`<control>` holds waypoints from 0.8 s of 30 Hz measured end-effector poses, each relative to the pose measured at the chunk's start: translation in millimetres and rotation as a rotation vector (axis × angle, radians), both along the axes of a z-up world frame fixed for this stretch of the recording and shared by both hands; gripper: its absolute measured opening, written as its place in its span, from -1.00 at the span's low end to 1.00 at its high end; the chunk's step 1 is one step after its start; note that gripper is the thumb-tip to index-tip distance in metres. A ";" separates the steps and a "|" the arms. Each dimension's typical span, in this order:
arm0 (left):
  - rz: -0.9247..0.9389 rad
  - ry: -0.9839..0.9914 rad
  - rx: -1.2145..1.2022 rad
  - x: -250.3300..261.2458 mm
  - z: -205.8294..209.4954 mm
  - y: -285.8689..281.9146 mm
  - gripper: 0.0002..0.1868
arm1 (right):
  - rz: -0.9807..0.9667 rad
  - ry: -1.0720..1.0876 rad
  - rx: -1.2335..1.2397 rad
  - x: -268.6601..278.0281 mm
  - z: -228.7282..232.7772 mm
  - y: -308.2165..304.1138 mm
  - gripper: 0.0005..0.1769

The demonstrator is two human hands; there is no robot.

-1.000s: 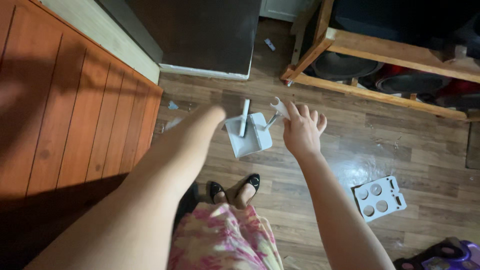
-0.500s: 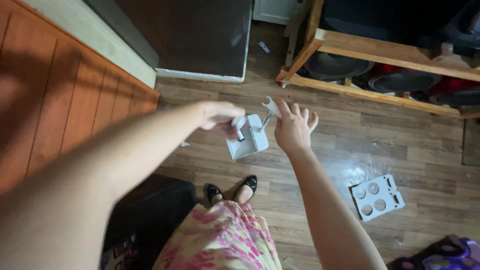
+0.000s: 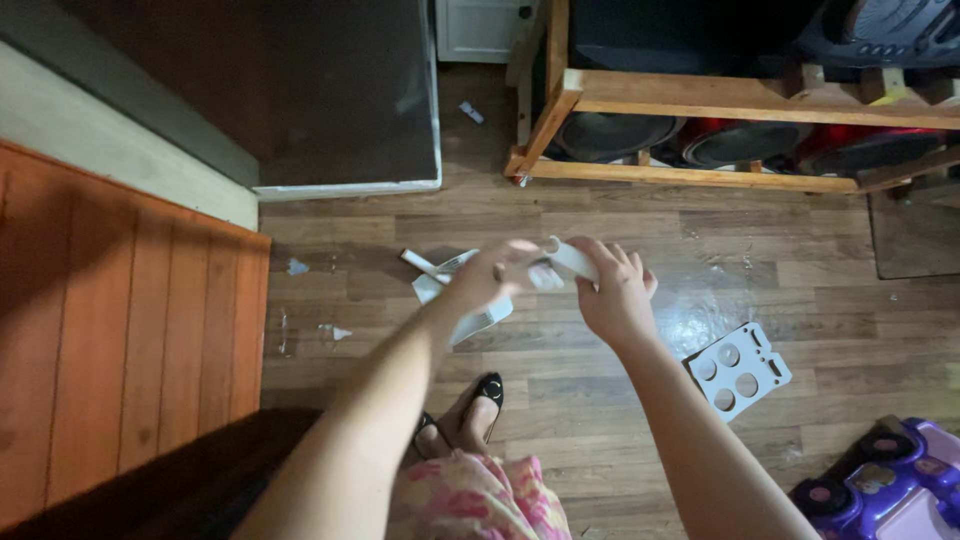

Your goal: The person assembles a broom and dustpan set, then uses the broom to sweep debris into the dustpan across a wooden floor.

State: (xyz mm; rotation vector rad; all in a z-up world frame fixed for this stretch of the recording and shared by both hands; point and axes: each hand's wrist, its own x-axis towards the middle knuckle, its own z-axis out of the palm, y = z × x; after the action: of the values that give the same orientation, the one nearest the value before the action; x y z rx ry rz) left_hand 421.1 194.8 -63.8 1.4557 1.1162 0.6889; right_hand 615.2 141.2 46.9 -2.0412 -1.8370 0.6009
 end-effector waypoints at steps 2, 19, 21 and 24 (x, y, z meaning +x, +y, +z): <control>0.010 -0.124 0.408 29.2 -11.8 -9.7 -0.49 | 0.018 -0.031 0.003 -2.5 -3.7 2.1 -0.44; -0.092 0.191 0.349 50.3 -53.2 -15.9 -0.54 | 0.386 -0.089 0.265 25.3 -1.5 14.6 -0.57; -0.088 0.161 0.220 47.8 -34.4 -18.5 -0.47 | 0.458 -0.103 0.246 27.3 -1.7 23.7 -0.49; -0.073 0.188 0.189 48.1 -14.7 -21.8 -0.57 | 0.594 -0.165 0.250 31.6 4.7 32.3 -0.42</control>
State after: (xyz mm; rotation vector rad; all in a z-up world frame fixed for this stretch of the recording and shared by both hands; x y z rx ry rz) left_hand 469.2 173.1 -78.6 1.7425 1.1588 0.6287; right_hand 646.8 173.6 51.6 -1.4119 -2.4915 0.3203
